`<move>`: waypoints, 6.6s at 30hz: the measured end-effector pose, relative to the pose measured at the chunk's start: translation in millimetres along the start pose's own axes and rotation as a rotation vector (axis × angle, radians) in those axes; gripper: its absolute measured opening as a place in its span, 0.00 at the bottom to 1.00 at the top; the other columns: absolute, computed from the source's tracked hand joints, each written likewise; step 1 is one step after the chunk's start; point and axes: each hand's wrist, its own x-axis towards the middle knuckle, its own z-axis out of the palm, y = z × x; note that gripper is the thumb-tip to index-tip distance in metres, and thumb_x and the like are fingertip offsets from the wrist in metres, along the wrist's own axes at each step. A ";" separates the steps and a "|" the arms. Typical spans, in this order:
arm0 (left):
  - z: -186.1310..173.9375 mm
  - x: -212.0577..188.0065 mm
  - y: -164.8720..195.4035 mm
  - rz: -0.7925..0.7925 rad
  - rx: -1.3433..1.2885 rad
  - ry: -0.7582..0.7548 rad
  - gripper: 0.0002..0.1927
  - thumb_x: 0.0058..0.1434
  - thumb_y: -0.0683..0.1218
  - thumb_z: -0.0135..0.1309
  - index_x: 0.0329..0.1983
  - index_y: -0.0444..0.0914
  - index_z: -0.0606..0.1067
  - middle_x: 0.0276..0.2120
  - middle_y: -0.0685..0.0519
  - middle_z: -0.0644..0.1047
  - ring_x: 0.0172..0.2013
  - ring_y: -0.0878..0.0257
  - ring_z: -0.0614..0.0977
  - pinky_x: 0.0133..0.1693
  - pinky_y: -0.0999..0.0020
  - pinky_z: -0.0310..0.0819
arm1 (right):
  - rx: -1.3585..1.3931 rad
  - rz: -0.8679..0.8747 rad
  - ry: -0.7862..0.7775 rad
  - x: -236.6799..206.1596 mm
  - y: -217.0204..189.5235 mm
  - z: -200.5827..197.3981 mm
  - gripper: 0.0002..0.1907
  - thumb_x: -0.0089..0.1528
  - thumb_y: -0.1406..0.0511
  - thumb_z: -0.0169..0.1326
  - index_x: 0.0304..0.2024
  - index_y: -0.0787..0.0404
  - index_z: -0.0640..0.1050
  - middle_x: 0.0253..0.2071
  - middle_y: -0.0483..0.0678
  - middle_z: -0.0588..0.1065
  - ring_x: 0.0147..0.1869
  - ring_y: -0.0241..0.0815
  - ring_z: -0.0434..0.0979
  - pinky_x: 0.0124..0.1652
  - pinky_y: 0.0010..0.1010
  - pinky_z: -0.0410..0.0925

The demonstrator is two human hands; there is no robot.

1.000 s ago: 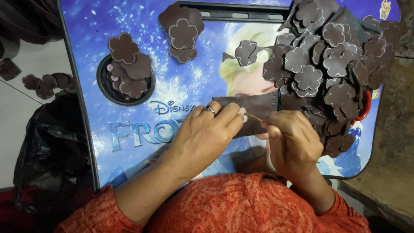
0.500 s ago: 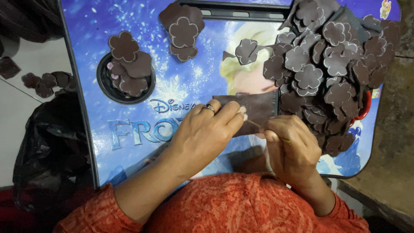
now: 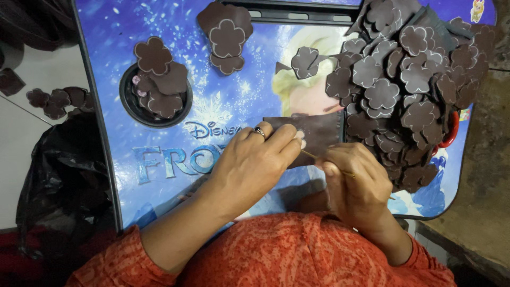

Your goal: The person repeatedly places small flower-shaped cutouts onto a dark rectangular base and uses a thin stick to press and adjust them. They handle multiple cutouts from a pile on the table, positioning each one carefully on the base.

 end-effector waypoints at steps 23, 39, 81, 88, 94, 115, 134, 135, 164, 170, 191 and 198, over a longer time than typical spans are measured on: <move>-0.3 7.2 -24.8 -0.011 -0.269 -0.003 0.11 0.61 0.41 0.52 0.44 0.44 0.81 0.42 0.56 0.78 0.42 0.56 0.81 0.43 0.59 0.75 | 0.115 -0.107 0.007 13.1 -2.9 12.4 0.02 0.68 0.75 0.51 0.44 0.68 0.71 0.39 0.53 0.78 0.43 0.51 0.81 0.46 0.38 0.73; -1.2 6.5 -24.5 -0.002 -0.263 0.000 0.11 0.60 0.41 0.52 0.44 0.44 0.81 0.44 0.55 0.78 0.42 0.56 0.81 0.44 0.59 0.75 | 0.078 -0.099 -0.004 9.3 -2.0 10.4 0.02 0.67 0.75 0.51 0.42 0.68 0.72 0.37 0.53 0.77 0.41 0.51 0.80 0.45 0.39 0.73; 1.0 7.6 -16.9 -0.014 -0.242 0.061 0.05 0.62 0.48 0.61 0.39 0.44 0.81 0.40 0.56 0.77 0.39 0.57 0.80 0.41 0.59 0.75 | 0.077 -0.078 -0.012 0.4 -1.1 7.0 0.01 0.68 0.75 0.51 0.42 0.68 0.72 0.37 0.52 0.77 0.40 0.51 0.80 0.43 0.38 0.73; 0.3 7.6 -17.8 -0.009 -0.224 0.054 0.06 0.60 0.48 0.62 0.40 0.44 0.81 0.40 0.56 0.77 0.39 0.57 0.80 0.40 0.59 0.74 | 0.020 -0.033 0.037 -1.9 2.9 2.9 0.01 0.69 0.74 0.50 0.43 0.68 0.73 0.37 0.53 0.77 0.41 0.51 0.80 0.43 0.37 0.72; 0.8 7.3 -18.6 -0.009 -0.225 0.058 0.06 0.61 0.48 0.62 0.39 0.44 0.81 0.40 0.57 0.77 0.39 0.56 0.80 0.40 0.59 0.74 | 0.038 -0.049 0.034 -0.6 3.7 4.5 0.00 0.69 0.74 0.50 0.42 0.68 0.72 0.37 0.52 0.77 0.41 0.51 0.80 0.44 0.37 0.72; 0.2 6.8 -20.5 0.008 -0.226 0.044 0.07 0.61 0.48 0.62 0.41 0.44 0.81 0.39 0.56 0.76 0.37 0.57 0.78 0.38 0.60 0.73 | 0.040 -0.049 0.032 0.8 2.7 4.7 0.01 0.68 0.75 0.51 0.42 0.68 0.73 0.36 0.52 0.77 0.41 0.51 0.80 0.43 0.37 0.72; 2.6 -4.1 4.8 0.036 0.177 0.031 0.12 0.63 0.45 0.53 0.49 0.41 0.78 0.37 0.57 0.73 0.36 0.63 0.77 0.37 0.67 0.70 | 0.010 -0.049 0.097 -1.7 12.1 8.4 0.05 0.67 0.76 0.53 0.44 0.68 0.72 0.38 0.53 0.77 0.42 0.54 0.79 0.45 0.40 0.72; 2.5 -3.7 4.7 0.037 0.175 0.031 0.13 0.63 0.45 0.52 0.50 0.40 0.78 0.37 0.57 0.73 0.36 0.63 0.77 0.37 0.67 0.70 | 0.019 -0.047 0.096 -2.2 11.7 8.0 0.05 0.67 0.76 0.53 0.44 0.68 0.72 0.38 0.53 0.77 0.42 0.54 0.79 0.45 0.40 0.72; 7.1 -3.2 6.5 0.001 0.081 0.075 0.16 0.62 0.48 0.57 0.51 0.38 0.77 0.39 0.55 0.73 0.39 0.59 0.76 0.39 0.63 0.68 | 0.147 0.039 0.237 -5.8 15.8 4.3 0.06 0.75 0.71 0.44 0.44 0.66 0.73 0.40 0.53 0.77 0.42 0.44 0.79 0.45 0.31 0.72; 4.8 0.5 -5.0 -0.140 -0.153 0.111 0.20 0.58 0.51 0.62 0.51 0.40 0.76 0.46 0.53 0.76 0.45 0.54 0.77 0.46 0.57 0.70 | 0.319 0.450 0.149 -6.0 13.9 0.0 0.11 0.72 0.71 0.41 0.44 0.67 0.76 0.38 0.50 0.77 0.35 0.36 0.77 0.37 0.27 0.70; -6.2 11.6 -29.2 -0.678 -0.783 0.115 0.09 0.68 0.45 0.56 0.47 0.37 0.73 0.37 0.52 0.86 0.37 0.68 0.87 0.37 0.73 0.79 | 0.001 0.289 -0.055 42.7 2.6 27.3 0.13 0.61 0.66 0.63 0.47 0.61 0.80 0.41 0.51 0.78 0.42 0.51 0.81 0.41 0.36 0.73; 5.6 10.9 -37.5 -0.556 -1.038 0.457 0.08 0.73 0.42 0.54 0.50 0.34 0.71 0.42 0.50 0.84 0.40 0.71 0.82 0.42 0.74 0.77 | -0.027 0.281 -0.017 42.8 4.0 35.8 0.09 0.62 0.67 0.63 0.42 0.63 0.79 0.40 0.52 0.77 0.40 0.54 0.80 0.39 0.38 0.72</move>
